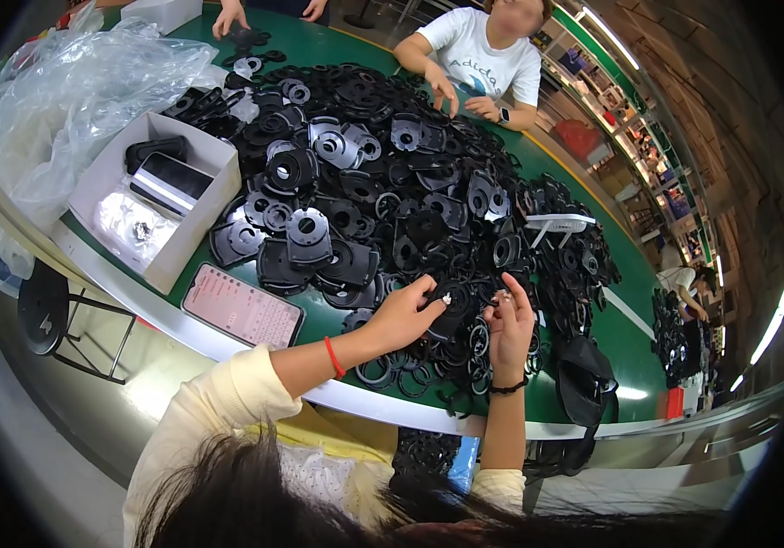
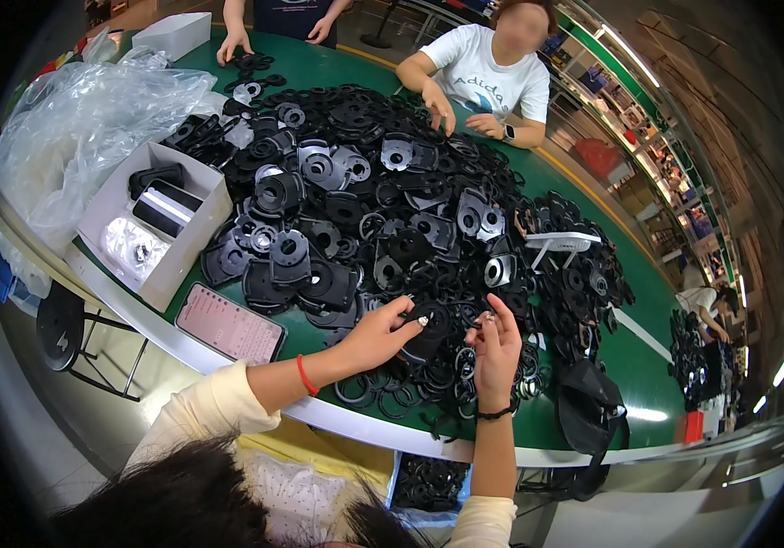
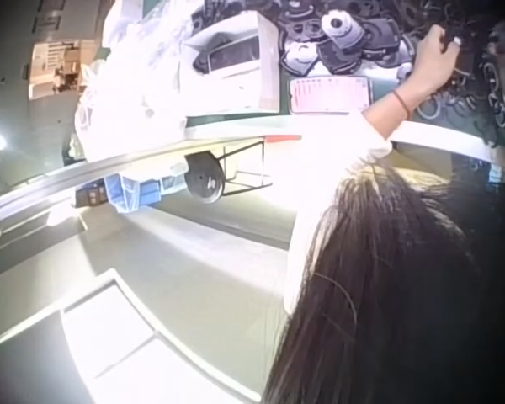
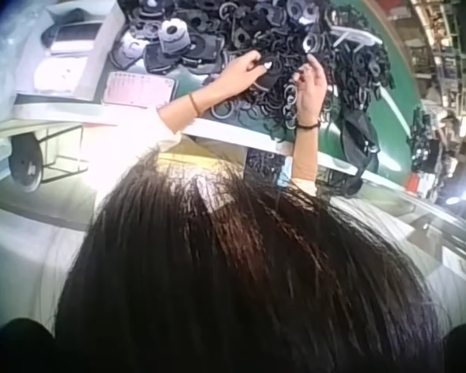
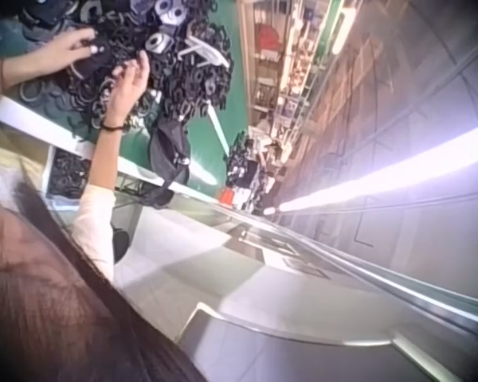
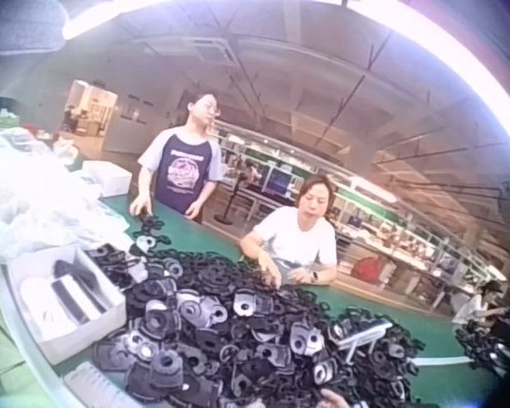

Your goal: Manually assembling black plastic components at a factory workbench by snapping pieces together.

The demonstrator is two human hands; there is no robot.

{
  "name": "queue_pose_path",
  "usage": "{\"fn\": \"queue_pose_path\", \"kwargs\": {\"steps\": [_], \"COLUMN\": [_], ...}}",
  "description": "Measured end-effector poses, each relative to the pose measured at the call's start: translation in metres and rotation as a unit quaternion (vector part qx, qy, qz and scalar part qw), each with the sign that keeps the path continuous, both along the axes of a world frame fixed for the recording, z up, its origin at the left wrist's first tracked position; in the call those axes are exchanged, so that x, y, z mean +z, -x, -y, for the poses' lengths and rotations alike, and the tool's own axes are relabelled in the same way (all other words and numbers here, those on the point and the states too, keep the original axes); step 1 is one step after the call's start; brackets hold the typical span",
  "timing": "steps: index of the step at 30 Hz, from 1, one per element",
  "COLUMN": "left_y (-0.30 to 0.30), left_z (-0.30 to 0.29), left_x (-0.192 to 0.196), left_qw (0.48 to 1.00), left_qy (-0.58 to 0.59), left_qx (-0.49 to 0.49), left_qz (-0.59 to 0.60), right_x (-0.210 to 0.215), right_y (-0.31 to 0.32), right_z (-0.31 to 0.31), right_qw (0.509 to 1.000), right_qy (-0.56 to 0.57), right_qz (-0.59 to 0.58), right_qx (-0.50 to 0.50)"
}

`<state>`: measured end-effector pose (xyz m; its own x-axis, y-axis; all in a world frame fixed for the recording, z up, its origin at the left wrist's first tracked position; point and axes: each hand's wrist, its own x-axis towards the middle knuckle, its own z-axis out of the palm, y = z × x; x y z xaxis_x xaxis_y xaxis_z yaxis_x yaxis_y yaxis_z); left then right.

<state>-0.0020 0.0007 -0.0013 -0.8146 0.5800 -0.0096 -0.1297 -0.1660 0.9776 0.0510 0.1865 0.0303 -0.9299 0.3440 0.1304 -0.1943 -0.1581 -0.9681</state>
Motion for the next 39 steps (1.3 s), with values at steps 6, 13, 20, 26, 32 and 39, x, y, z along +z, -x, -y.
{"fn": "queue_pose_path", "kwargs": {"steps": [6,13,20,26,32,39], "left_y": [0.003,0.002,0.002,0.0,0.002,-0.001], "left_z": [-0.002,-0.006,-0.003,-0.007,-0.004,-0.003], "left_x": [-0.009,-0.011,-0.005,-0.016,-0.016,-0.008], "left_qw": [0.997,0.99,0.994,0.993,0.985,0.993], "left_qy": [0.043,-0.039,0.001,-0.016,0.056,0.029], "left_qx": [0.034,0.081,0.02,0.031,0.056,0.037], "left_qz": [-0.057,-0.111,-0.11,-0.113,-0.151,-0.107], "right_x": [0.001,-0.001,-0.001,-0.002,-0.006,-0.004], "right_y": [-0.003,-0.008,-0.008,-0.007,-0.007,-0.008], "right_z": [0.011,0.015,0.012,0.014,0.011,0.011], "right_qw": [0.981,0.97,0.971,0.976,0.984,0.985], "right_qy": [-0.185,-0.237,-0.228,-0.2,-0.15,-0.142], "right_qz": [-0.006,-0.05,-0.065,-0.081,-0.1,-0.096], "right_qx": [-0.061,0.021,0.022,0.029,0.003,0.026]}}
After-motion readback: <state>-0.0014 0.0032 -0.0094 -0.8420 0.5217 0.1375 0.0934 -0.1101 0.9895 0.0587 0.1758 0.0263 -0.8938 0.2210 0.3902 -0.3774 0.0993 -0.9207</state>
